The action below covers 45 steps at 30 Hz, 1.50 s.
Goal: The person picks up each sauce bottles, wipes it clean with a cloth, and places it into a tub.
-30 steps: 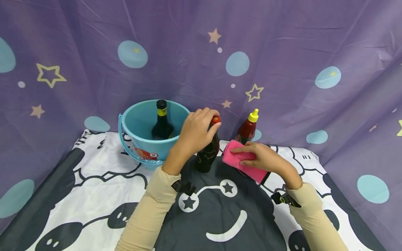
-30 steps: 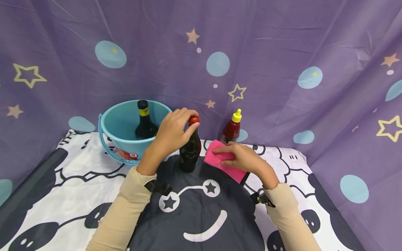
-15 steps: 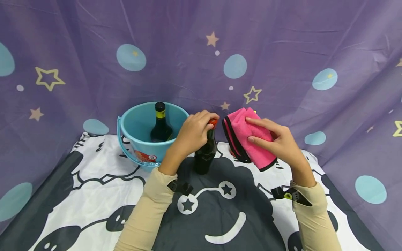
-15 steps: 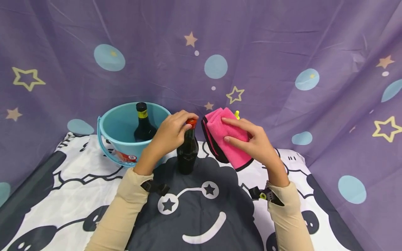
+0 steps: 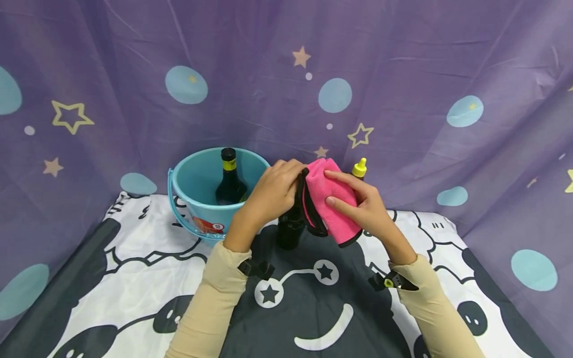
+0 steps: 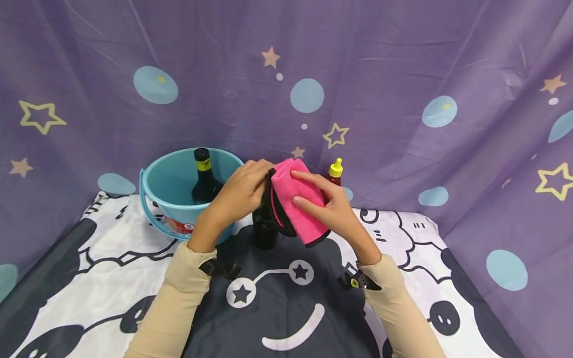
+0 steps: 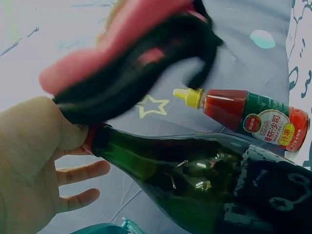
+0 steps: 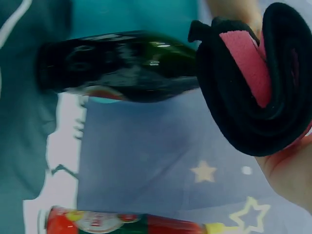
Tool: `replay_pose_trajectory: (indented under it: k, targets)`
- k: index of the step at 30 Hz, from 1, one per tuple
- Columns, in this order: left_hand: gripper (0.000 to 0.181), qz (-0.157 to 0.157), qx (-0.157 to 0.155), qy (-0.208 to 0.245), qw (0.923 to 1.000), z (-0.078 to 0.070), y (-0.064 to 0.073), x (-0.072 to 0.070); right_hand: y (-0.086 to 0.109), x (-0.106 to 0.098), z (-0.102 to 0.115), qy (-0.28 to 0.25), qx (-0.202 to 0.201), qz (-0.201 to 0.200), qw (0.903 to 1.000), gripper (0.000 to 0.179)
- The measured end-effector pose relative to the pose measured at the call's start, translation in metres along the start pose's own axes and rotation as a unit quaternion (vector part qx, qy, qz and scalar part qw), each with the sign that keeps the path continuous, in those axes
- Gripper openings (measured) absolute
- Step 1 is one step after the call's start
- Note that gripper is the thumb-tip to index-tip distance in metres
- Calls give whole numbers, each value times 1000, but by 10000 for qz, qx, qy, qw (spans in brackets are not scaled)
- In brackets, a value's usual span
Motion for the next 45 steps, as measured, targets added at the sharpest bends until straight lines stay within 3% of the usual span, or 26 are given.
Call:
replay_pose_trajectory:
  k: [5, 13, 21, 35, 45]
  targets:
    - [34, 0, -34, 46, 10000, -1, 1, 2, 5, 10, -11, 231, -160, 142, 9995, 58]
    - [33, -220, 170, 8, 9996, -2, -1, 0, 8, 15, -17, 208, -162, 179, 9995, 62]
    - [29, 7, -32, 68, 10000, -2, 0, 2, 23, 22, -31, 410, -483, 659, 9958, 62]
    - [29, -10, 17, 135, 9999, -2, 0, 4, 40, 23, -46, 578, 15, 876, 9945, 60]
    - [28, -27, -108, 261, 9996, 0, 1, 5, 46, 22, -48, 805, -55, 1302, 9882, 55]
Point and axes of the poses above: each hand's wrist, its own y-axis away from the middle knuckle, its own x-axis out of the palm, z = x × y, the point moved 6 cm from there along -y, towards the middle knuckle, and after that the axes turned 15 degrees about -z, right-handed, at the moved point
